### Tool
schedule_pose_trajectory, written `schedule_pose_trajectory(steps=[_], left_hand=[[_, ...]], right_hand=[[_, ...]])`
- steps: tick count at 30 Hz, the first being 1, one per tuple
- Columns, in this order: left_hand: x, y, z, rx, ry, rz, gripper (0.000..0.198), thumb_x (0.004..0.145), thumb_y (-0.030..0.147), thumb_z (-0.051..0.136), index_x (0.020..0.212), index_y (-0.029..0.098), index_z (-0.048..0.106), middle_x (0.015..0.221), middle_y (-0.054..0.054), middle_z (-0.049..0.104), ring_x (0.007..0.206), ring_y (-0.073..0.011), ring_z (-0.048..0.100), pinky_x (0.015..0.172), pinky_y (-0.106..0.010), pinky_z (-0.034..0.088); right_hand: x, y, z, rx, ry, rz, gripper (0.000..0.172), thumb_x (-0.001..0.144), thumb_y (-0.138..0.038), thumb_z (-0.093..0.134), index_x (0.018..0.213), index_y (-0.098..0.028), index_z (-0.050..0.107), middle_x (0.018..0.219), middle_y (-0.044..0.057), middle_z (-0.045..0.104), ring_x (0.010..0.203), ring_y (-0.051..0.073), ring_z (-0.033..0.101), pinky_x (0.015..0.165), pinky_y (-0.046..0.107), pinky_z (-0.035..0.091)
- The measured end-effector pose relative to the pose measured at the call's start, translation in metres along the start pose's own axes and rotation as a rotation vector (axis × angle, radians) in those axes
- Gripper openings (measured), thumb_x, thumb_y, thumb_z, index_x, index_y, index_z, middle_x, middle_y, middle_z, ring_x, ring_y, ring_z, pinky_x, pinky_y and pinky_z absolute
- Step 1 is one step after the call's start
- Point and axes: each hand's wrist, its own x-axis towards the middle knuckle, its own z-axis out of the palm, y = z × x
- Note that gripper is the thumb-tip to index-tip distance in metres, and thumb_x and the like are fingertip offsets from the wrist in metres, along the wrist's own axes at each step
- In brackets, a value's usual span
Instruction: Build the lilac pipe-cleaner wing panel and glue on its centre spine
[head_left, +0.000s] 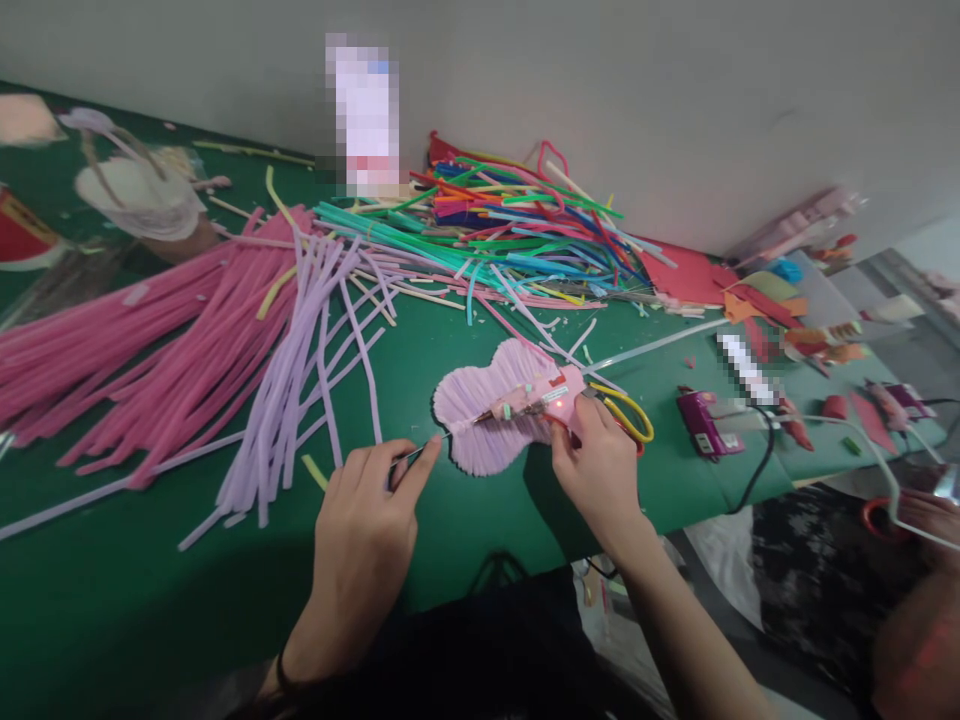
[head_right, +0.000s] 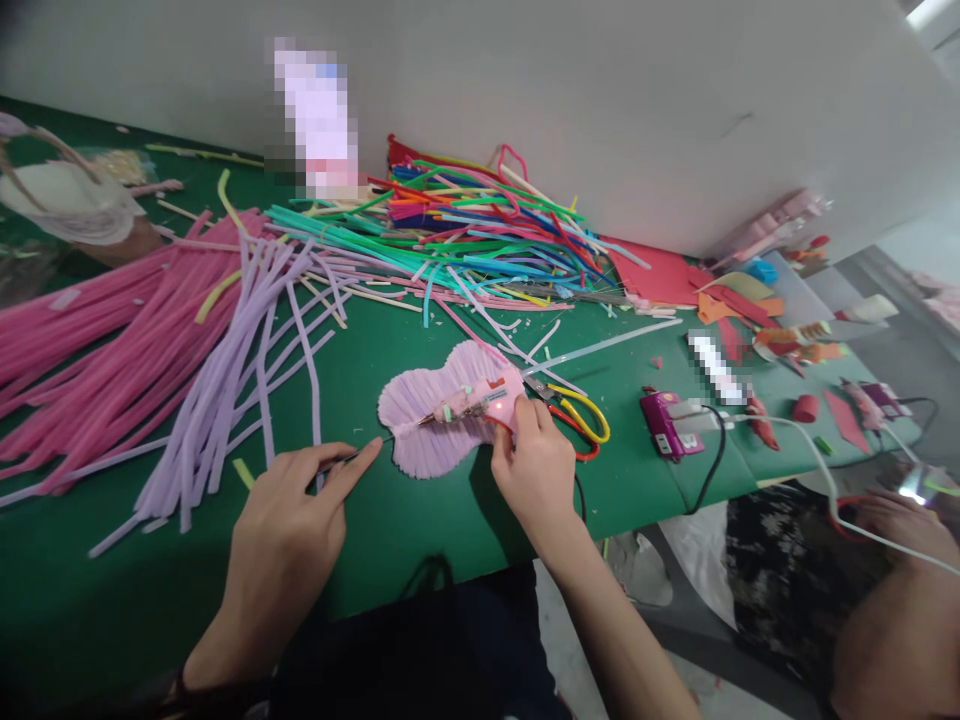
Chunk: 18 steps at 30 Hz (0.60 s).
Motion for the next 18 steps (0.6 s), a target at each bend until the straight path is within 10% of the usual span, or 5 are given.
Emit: schedule_pose_trajectory(steps=[18], left_hand=[[0.0, -0.002, 0.0, 0.004, -0.01, 0.009, 0.042, 0.086, -0.001, 0.052, 0.116, 0.02, 0.07, 0.092, -0.009, 0.066, 0.082, -0.0215, 0.056, 0.068, -0.032, 0.043]], right_hand=[[0.002, 0.013, 0.0, -0.063, 0.017, 0.006, 0.016, 0.086, -0.023, 0.047, 0.097, -0.016, 0.057, 0.085, 0.009, 0.063, 0.073, 0.024, 0.058, 0.059, 0.032, 0.041]])
